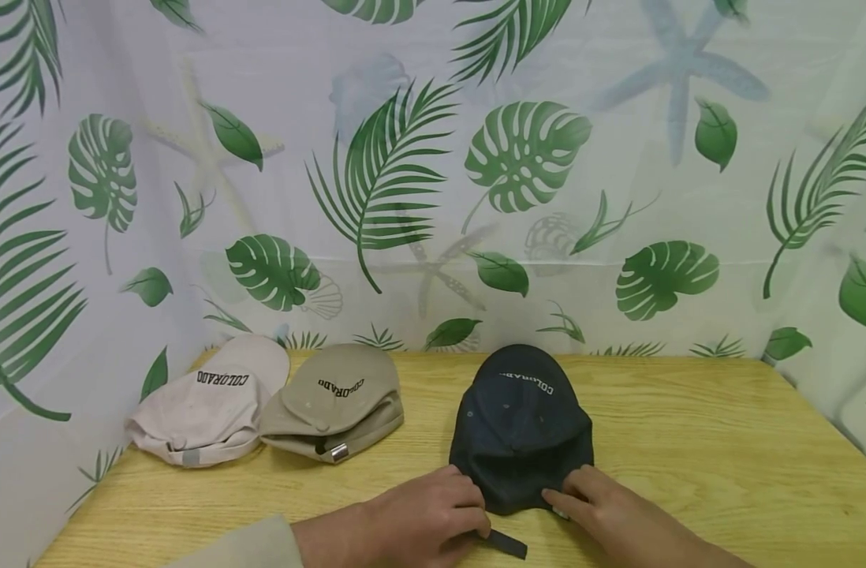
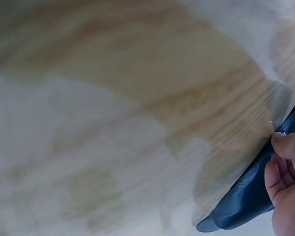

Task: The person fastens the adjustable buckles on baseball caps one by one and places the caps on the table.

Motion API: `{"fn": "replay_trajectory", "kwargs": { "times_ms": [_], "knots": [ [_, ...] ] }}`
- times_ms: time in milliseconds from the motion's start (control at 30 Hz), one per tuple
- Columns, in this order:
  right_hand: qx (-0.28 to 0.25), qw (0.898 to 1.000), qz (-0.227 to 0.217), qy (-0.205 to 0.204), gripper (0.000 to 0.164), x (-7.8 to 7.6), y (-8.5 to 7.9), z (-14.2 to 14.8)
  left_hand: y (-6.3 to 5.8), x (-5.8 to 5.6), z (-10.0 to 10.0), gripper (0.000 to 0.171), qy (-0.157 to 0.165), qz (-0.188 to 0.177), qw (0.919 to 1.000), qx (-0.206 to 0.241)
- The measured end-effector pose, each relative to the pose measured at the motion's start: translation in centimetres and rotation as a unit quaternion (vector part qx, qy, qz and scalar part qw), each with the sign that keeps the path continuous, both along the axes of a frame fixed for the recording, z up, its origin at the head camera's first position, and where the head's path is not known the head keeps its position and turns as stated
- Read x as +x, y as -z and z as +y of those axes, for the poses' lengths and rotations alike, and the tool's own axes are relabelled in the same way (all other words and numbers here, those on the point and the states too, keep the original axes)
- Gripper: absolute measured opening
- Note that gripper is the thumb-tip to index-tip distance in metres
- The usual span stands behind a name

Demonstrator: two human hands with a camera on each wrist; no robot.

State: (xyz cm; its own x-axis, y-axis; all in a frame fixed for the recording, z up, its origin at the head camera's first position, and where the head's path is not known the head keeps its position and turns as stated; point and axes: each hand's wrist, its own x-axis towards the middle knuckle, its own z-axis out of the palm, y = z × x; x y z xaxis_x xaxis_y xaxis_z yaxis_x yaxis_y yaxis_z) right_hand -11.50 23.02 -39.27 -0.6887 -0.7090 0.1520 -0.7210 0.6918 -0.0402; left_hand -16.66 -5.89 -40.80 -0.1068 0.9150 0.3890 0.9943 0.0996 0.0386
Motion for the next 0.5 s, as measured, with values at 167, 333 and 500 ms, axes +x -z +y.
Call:
{"fn": "replay_trajectory", "kwargs": {
  "times_ms": [167,333,500],
  "knots": [
    [0.003,1.0,0.001,0.01,0.068,0.08,-0.09,-0.09,-0.01,0.21,0.13,0.01,-0.016,0.013,0.9994,0.028],
    [-0.006,1.0,0.004,0.029,0.06,0.03,-0.03,-0.21,-0.07,0.33,0.31,0.009,-0.025,0.036,0.997,0.064],
    [-0.045,0.995,0.083,0.016,0.033,-0.4,0.16,-0.38,-0.1,0.44,0.37,0.008,-0.032,0.069,0.9916,0.104]
  ]
}}
